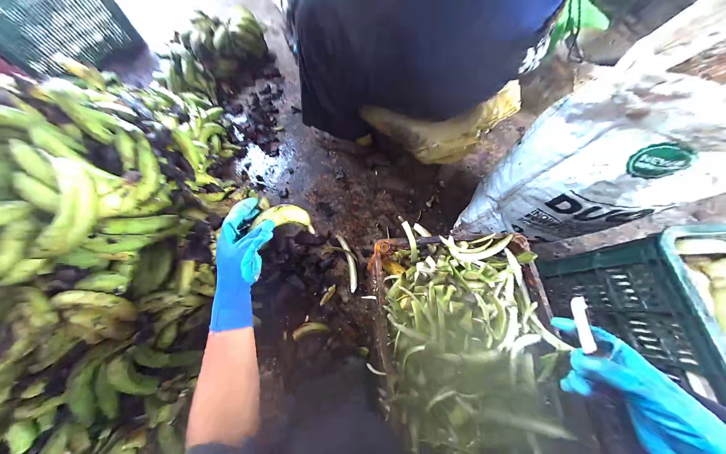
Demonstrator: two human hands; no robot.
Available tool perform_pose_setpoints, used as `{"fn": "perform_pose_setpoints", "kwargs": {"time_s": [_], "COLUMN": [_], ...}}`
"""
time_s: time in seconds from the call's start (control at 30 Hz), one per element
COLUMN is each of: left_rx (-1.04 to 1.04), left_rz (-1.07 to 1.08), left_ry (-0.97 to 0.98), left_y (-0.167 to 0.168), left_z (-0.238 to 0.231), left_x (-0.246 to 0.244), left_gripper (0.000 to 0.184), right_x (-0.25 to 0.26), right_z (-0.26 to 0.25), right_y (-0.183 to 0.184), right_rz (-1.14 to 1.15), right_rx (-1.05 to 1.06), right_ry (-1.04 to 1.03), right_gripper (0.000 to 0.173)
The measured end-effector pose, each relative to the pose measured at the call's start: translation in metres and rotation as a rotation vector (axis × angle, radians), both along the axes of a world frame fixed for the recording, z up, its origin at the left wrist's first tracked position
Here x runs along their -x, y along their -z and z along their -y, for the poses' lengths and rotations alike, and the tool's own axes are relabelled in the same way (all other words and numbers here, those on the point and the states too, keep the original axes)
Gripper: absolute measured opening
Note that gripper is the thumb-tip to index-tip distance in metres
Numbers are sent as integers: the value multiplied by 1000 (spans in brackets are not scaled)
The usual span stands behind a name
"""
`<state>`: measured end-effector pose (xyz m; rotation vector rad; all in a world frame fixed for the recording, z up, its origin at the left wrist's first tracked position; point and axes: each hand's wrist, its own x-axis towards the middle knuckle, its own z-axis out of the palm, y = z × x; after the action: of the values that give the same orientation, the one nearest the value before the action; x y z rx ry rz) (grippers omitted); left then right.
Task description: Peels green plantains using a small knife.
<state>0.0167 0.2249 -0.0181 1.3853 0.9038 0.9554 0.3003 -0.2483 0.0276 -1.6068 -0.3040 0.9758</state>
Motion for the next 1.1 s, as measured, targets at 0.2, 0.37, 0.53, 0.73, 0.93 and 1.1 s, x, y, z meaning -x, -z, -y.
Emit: {"fn": "perform_pose_setpoints", "kwargs": {"time_s": [0.2, 0.37, 0.53, 0.73, 0.93, 1.1], "left_rx": [111, 72, 122, 64, 143, 29], "left_rz": [853, 917, 695, 567, 480, 474], "left_ry": [206, 427, 253, 338, 272, 268], "left_y": [-80, -100, -115, -80, -68, -60], "left_z": [124, 211, 284, 327, 337, 341], "left_x": [12, -1, -32, -53, -43, -43], "left_gripper": [56, 52, 45, 58, 47, 45], "right_x": [38, 106, 101, 87, 78, 96], "right_z": [6, 21, 32, 35, 56, 51], "right_y": [-33, -46, -32, -20, -9, -10], "right_rz": [-538, -416, -369, -349, -80, 40], "right_rx": [-356, -93, -294, -642, -439, -227], "right_ry": [240, 30, -155, -85, -34, -100], "right_gripper": [45, 33, 53, 40, 47, 38]}}
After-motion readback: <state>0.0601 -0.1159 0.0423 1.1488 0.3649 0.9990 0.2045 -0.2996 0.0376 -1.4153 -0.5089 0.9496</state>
